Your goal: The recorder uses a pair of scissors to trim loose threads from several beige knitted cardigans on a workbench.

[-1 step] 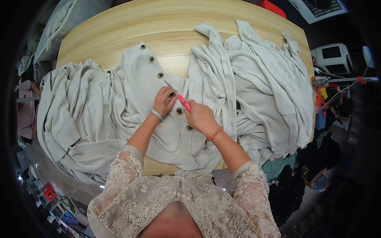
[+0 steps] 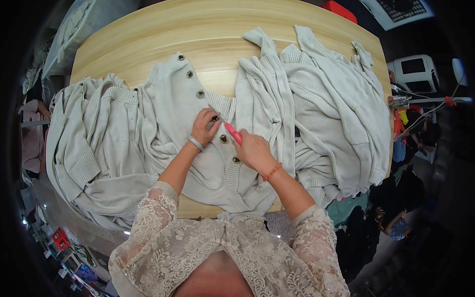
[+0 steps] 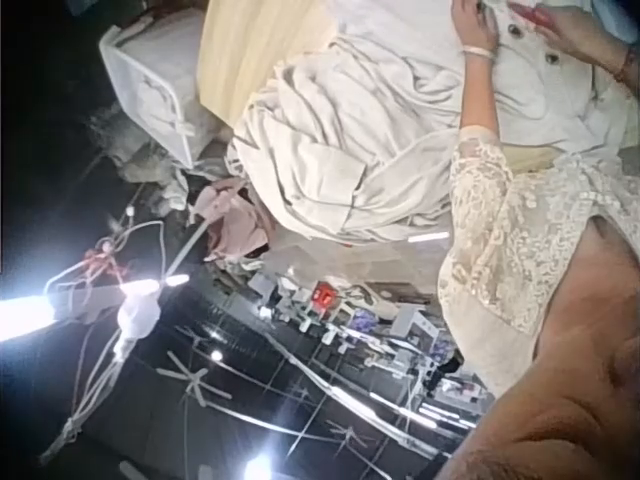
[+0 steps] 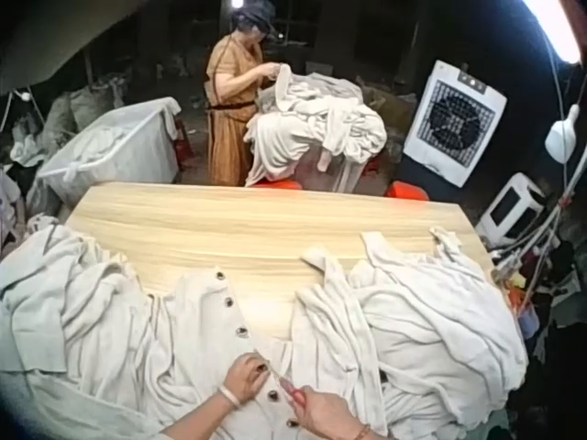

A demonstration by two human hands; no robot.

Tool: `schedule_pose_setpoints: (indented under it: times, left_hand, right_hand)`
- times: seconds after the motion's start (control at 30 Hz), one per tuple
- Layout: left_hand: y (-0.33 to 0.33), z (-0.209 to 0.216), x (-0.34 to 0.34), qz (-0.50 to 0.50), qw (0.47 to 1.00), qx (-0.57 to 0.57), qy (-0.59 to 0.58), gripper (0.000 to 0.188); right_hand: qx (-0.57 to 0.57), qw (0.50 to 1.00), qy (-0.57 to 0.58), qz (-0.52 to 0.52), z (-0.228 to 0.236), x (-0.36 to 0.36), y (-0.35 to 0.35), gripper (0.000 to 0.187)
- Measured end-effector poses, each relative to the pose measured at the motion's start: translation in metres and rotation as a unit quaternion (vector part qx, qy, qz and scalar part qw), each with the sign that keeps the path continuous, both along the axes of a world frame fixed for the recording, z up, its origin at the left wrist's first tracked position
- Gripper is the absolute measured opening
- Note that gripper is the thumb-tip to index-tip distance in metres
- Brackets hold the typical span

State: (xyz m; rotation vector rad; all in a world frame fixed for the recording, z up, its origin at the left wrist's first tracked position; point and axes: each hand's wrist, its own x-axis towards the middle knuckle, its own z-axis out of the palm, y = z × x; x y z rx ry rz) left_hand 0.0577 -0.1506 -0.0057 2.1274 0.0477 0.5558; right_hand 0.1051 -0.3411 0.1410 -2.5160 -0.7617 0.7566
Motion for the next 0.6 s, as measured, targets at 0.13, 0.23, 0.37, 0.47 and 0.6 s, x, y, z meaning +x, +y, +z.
schedule_pose_setpoints:
  times: [0.13,0.23,0.37,0.47,0.6]
  left_hand:
    - [0.002,0.001,0.0,-0.014,0.999,-0.027,0.015,0.025]
    - [0.002,0.003,0.001,-0.006,0.999,-0.049,0.019,0.027]
    - [-0.004,0.008,0.001,0.005,0.996,-0.081,0.039,0.024]
    - [0.004,0.014,0.003,0.029,0.983,-0.157,0.088,0.02]
    - [0.037,0.033,0.031,0.16,0.983,-0.075,0.049,0.02]
  right_hand:
    - [-0.024,1.0,0.019,0.004,0.002,-0.017,-0.03,0.025]
    - [-0.023,0.999,0.019,-0.011,0.007,-0.011,-0.02,0.025]
    - [-0.012,0.999,0.024,-0.041,0.007,-0.002,-0.008,0.025]
    - [0.006,0.998,0.039,-0.04,-0.005,-0.007,-0.021,0.026]
    - [0.018,0.998,0.036,-0.041,0.006,-0.013,-0.035,0.028]
